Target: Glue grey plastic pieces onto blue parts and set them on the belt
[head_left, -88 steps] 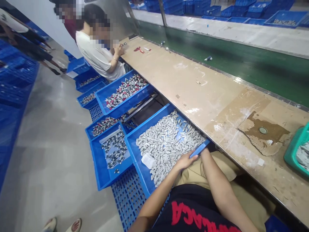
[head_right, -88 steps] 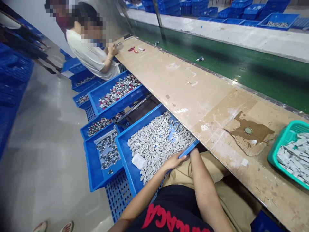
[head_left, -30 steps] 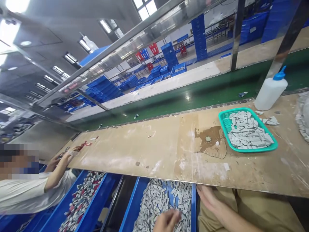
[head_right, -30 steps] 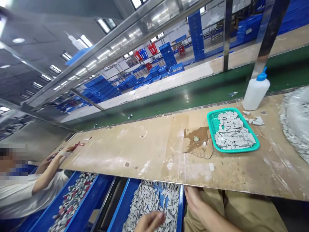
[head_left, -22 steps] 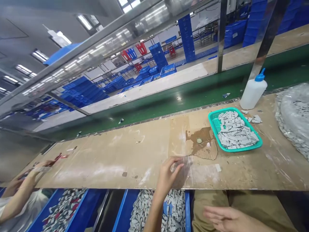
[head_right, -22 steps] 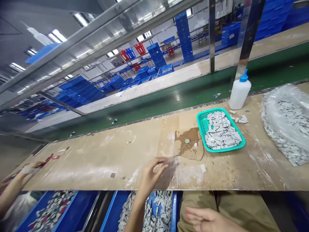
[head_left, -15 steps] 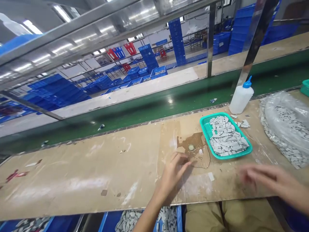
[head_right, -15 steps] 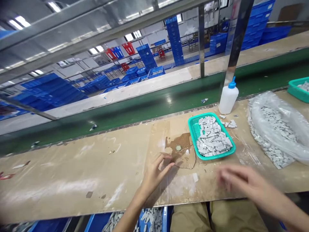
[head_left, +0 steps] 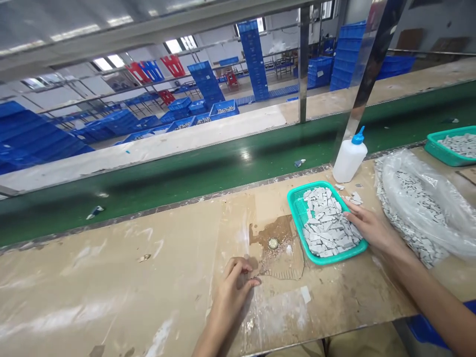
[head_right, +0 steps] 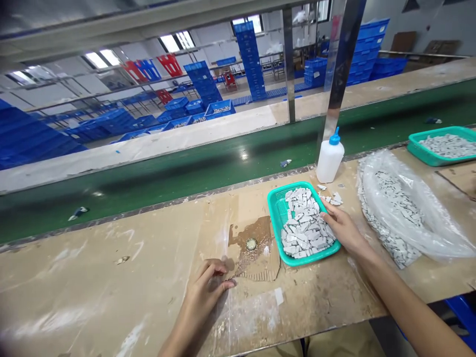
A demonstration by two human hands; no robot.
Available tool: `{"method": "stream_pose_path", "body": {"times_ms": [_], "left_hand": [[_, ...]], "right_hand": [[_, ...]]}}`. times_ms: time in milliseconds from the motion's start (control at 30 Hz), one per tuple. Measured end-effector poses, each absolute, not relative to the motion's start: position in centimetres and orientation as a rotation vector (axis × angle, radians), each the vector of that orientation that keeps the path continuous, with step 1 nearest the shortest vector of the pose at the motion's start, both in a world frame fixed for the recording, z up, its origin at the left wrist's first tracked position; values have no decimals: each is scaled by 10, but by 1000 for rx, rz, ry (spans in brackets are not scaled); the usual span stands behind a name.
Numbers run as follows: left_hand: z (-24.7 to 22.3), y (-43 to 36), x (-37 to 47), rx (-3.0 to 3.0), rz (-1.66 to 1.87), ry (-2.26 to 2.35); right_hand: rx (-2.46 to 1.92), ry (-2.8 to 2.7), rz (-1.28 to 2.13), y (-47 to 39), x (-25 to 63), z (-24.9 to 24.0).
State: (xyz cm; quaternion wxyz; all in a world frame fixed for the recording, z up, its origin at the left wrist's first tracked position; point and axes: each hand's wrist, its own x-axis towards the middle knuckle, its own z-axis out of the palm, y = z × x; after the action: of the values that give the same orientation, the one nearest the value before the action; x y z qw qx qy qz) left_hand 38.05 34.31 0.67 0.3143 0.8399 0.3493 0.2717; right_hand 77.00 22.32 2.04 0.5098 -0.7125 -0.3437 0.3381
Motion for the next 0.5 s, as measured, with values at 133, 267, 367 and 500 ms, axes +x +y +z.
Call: {"method": "stream_pose_path", "body": {"times_ms": [133, 267, 367, 500], "left_hand": [[7, 339, 380, 2394, 815, 772], [9, 332, 385, 2512, 861, 623], [11, 327, 391, 2546, 891, 546], [12, 323, 397, 2550, 945, 512]], "right_hand": [[-1707, -799, 764, 225, 772, 19], [-1746, -701, 688, 215, 785, 10], [-1750, -622, 696, 206, 792, 10], [-1769, -455, 757, 201, 794, 22]]}}
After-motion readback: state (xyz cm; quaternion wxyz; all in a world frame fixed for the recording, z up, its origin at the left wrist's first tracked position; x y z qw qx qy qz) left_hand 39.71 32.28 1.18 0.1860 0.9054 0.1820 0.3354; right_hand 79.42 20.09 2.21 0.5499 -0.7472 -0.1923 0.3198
